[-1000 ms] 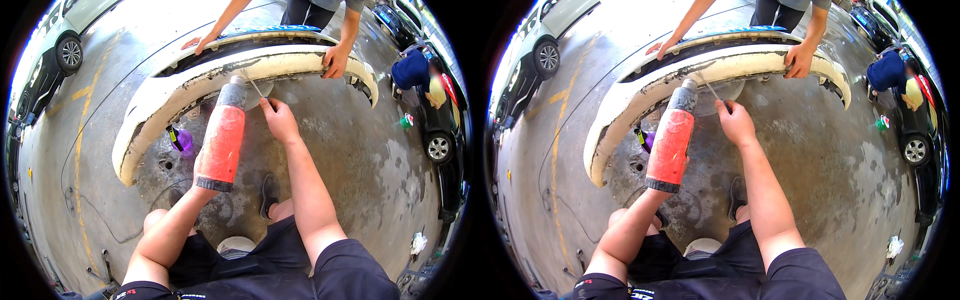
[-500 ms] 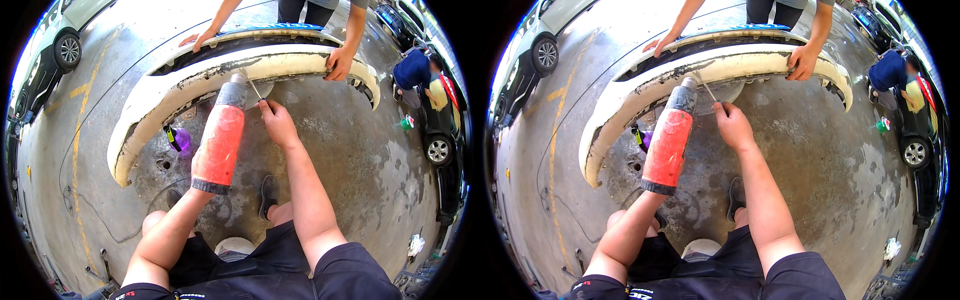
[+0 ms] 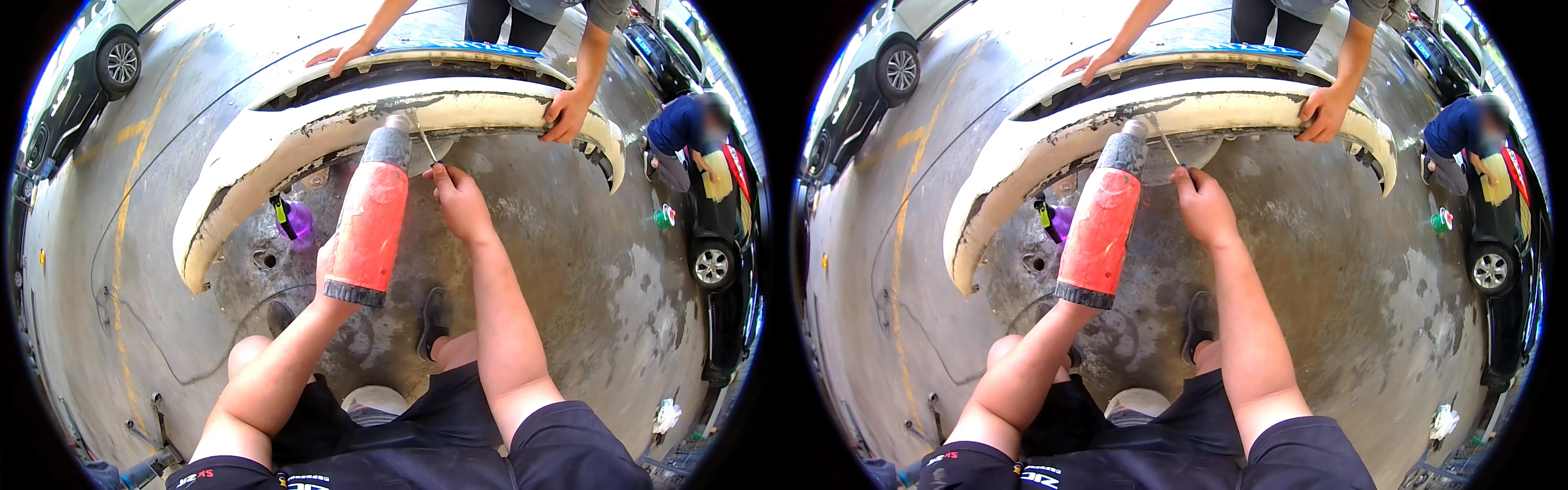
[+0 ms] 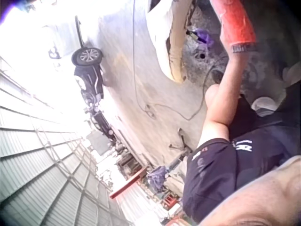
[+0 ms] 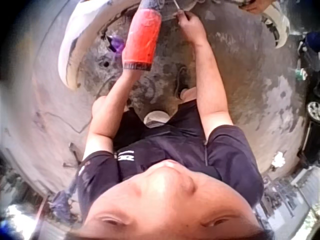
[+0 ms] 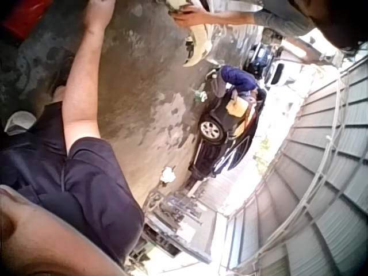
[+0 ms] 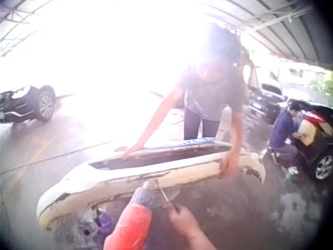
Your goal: The person sits on the floor and repairs a detached white car bumper held by an assistant. They use a screwdriver to probe a crack, apply liquid from a spray bottle, and heat the area with a red heat gun to smooth the plastic.
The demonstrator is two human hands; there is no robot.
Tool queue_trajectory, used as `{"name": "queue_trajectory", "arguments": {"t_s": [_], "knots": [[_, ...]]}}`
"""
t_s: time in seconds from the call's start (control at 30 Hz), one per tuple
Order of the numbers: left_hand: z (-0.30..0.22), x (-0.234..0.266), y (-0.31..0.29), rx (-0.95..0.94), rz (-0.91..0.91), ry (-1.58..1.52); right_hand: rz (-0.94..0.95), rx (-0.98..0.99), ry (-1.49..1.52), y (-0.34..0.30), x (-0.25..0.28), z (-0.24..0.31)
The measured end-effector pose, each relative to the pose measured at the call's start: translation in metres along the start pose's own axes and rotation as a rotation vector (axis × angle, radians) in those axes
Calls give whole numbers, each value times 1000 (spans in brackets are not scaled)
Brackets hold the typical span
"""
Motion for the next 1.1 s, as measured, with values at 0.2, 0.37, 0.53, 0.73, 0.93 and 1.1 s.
{"name": "queue_trajectory", "arguments": {"t_s": [0.2,0.37,0.53,0.73,0.93,1.1], "knots": [[-12,-10,-4,-68,61,267,32,-1,-11,2,-7,9],[-9,-6,-2,-12,44,180,31,-19,35,2,-8,12],[-9,-11,-3,20,42,100,31,-17,21,1,-5,14],[-9,-13,-3,34,41,84,46,-24,-10,2,-1,15],[-9,-11,-2,70,4,6,33,1,-43,3,3,17],[-9,-12,-3,3,54,155,39,-3,-51,3,5,18]]}}
Point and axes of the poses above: each hand's wrist, its own y-axis towards the middle knuckle, its own x-axis out of the back of the hand, z = x × y, the point moved 5 cm from there along y, towards the middle knuckle, and after that the axes turned 12 degrees about -y, right-handed, at the moved point
